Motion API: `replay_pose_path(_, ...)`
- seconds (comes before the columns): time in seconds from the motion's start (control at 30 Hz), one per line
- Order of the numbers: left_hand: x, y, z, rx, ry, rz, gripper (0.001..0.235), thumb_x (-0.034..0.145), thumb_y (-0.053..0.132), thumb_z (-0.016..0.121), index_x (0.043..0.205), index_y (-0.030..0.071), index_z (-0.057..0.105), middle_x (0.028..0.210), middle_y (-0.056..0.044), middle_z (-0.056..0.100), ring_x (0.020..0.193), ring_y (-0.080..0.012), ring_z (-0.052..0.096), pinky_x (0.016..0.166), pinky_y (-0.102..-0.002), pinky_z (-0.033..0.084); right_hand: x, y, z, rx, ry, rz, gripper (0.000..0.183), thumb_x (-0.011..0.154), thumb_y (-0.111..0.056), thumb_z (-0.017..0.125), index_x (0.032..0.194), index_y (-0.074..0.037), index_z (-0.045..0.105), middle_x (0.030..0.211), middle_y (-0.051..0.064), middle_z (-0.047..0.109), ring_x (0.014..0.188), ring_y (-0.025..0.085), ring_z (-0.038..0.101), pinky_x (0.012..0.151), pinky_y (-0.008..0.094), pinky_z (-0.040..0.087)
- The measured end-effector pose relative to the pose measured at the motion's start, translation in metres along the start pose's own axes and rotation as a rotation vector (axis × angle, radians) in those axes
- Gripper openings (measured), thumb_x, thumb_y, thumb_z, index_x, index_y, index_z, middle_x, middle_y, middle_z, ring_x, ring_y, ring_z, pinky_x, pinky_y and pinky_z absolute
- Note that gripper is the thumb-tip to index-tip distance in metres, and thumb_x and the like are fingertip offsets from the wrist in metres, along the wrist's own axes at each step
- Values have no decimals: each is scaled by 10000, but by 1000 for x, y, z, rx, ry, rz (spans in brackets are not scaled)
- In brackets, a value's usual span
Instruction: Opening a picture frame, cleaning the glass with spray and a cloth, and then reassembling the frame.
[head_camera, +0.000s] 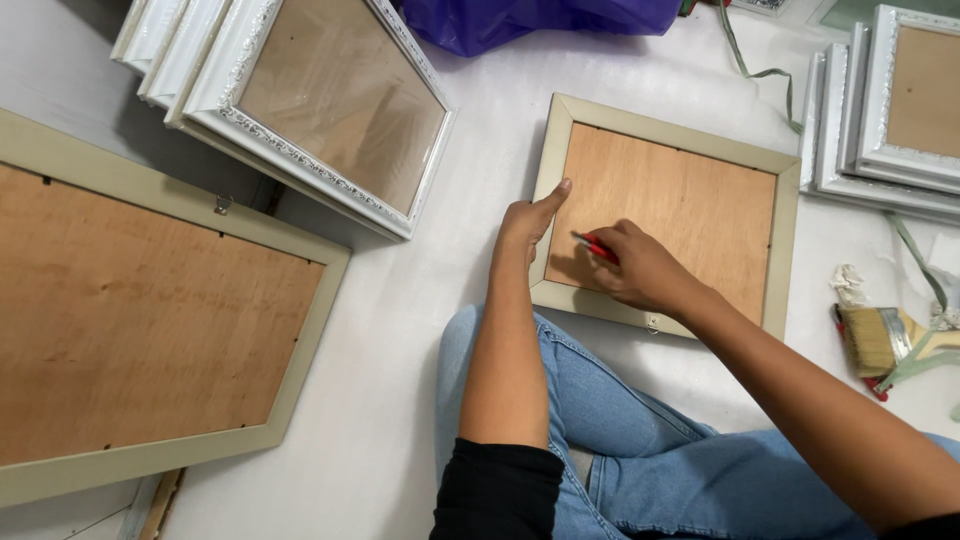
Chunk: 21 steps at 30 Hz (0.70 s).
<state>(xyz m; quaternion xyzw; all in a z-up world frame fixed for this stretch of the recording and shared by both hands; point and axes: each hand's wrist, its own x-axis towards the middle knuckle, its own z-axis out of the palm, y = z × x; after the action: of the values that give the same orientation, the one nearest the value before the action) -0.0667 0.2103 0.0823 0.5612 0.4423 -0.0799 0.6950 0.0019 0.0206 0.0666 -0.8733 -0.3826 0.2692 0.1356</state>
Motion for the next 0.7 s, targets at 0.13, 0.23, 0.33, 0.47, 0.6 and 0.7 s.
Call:
replay_pose_path(0.13, 14, -8, 7, 48, -24, -4, 1128, 711, 631, 799, 1466, -142, 470, 1492, -345, 488, 1404, -465, 462, 1107, -562, 439, -39, 12, 2, 78, -32, 137, 532, 886, -244, 623, 1412, -166, 627, 1080, 191, 689, 1021, 431, 723, 871, 532, 570)
replay_pose_path(0.23, -6, 3, 7, 58, -5, 13, 1042, 733, 557, 810, 1438, -144, 496, 1462, -327, 527, 1384, -460, 488, 1078, -568, 463, -62, -1, -7, 116, -126, 278, 514, 963, -269, 571, 1467, -172, 544, 1042, 203, 744, 1005, 432, 736, 849, 521, 581)
replay_pose_path(0.33, -4, 2, 8, 69, 1, 22, 1032, 741, 561, 802, 1435, -143, 505, 1469, -331, 520, 1394, -457, 476, 1083, -564, 458, -72, 12, 2, 202, -113, 349, 510, 872, -230, 720, 1367, -143, 632, 974, 202, 756, 911, 373, 767, 769, 455, 595)
replay_pose_path(0.47, 2, -4, 11, 74, 26, 44, 1089, 725, 622, 796, 1435, -146, 494, 1463, -332, 523, 1385, -462, 485, 1076, -578, 458, -90, 0, -12, 705, 21, 403, 394, 793, -80, 829, 1142, -2, 662, 703, 199, 663, 532, 286, 656, 508, 370, 537)
replay_pose_path(0.6, 29, -18, 12, 142, 43, 71, 1118, 741, 685, 764, 1460, -119, 469, 1397, -318, 571, 1317, -441, 566, 995, -584, 524, -105, 5, -24, 1130, -16, 447, 460, 878, -12, 694, 1318, 49, 574, 755, 232, 575, 539, 317, 634, 391, 431, 560)
replay_pose_path(0.7, 61, -30, 18, 481, 215, 119, 773, 751, 627, 762, 1139, -34, 658, 909, -166, 750, 770, -281, 750, 726, -375, 611, -113, 8, -55, 1163, -241, 573, 871, 800, 167, 470, 1627, -90, 381, 1211, 255, 596, 948, 368, 582, 780, 530, 509)
